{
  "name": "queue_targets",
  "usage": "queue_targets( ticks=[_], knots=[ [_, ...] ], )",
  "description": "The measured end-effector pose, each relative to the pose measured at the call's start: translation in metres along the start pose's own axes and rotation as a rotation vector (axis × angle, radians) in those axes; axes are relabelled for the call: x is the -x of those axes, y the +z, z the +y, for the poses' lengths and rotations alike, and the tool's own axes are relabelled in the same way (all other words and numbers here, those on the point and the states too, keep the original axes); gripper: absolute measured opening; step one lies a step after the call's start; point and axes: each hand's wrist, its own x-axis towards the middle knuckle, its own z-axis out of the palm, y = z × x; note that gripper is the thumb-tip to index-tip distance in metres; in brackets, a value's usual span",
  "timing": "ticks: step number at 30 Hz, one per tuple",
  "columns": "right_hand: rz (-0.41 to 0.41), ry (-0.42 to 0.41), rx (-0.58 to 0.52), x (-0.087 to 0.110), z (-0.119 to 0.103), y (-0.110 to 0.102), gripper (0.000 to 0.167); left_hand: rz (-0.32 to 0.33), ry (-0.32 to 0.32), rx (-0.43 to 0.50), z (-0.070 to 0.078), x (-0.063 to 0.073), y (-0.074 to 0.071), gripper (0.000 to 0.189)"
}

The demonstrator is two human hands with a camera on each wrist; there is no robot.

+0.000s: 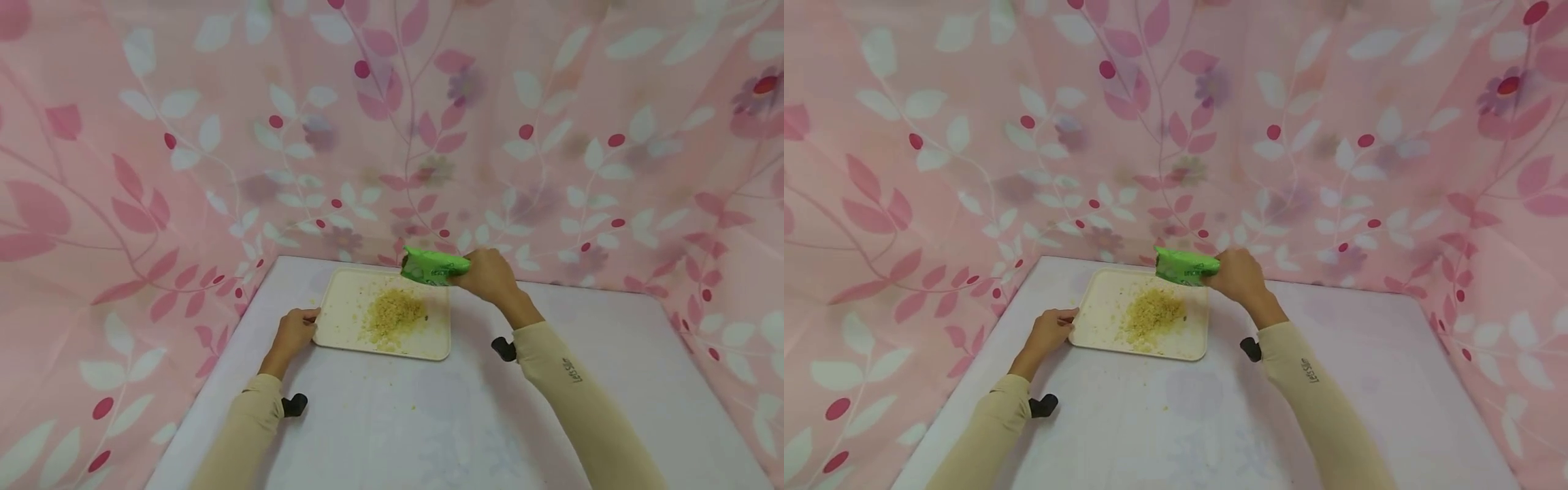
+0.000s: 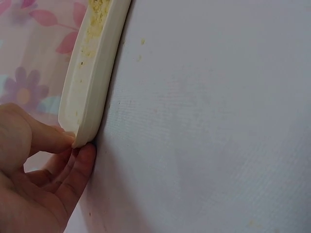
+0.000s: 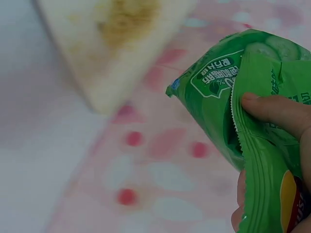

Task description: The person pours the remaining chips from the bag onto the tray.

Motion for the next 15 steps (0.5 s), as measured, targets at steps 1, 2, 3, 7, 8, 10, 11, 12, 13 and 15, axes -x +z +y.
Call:
queue_targets(
  ticks=[1,2,3,7,8,10,11,12,13,15],
  knots=[
    [0.036,-0.011,-0.021,0.001,-0.006,-0.008,0.040,0.003,0.003,0.004,-0.001,0.001,0.000,0.043],
    [0.065,-0.029,-0.045,0.002,-0.012,-0.016,0.042,0.004,0.002,0.010,-0.001,0.001,0.001,0.043],
    [0.091,-0.041,-0.071,0.004,-0.017,-0.023,0.043,0.001,0.002,0.014,-0.001,0.001,0.001,0.043],
    [0.053,-0.029,-0.035,0.002,-0.017,-0.017,0.043,0.000,0.009,0.024,0.001,-0.002,0.000,0.044],
    [0.025,-0.017,-0.008,0.000,-0.012,-0.008,0.042,0.000,0.006,0.024,0.002,-0.001,0.000,0.044],
    [-0.018,0.010,0.047,-0.001,-0.001,0.012,0.041,0.002,0.005,0.023,0.003,-0.001,-0.001,0.044],
    [-0.034,0.018,0.072,-0.001,0.004,0.020,0.039,0.002,0.003,0.023,0.003,0.000,-0.001,0.044],
    [-0.042,0.030,0.078,-0.001,0.008,0.025,0.036,-0.002,-0.001,0.021,0.003,0.001,-0.002,0.044],
    [-0.041,0.038,0.072,0.000,0.010,0.027,0.033,-0.007,-0.010,0.018,0.003,0.002,-0.002,0.044],
    [-0.019,0.035,0.061,0.002,0.011,0.027,0.033,-0.011,-0.018,0.022,0.003,0.003,-0.002,0.044]
  ],
)
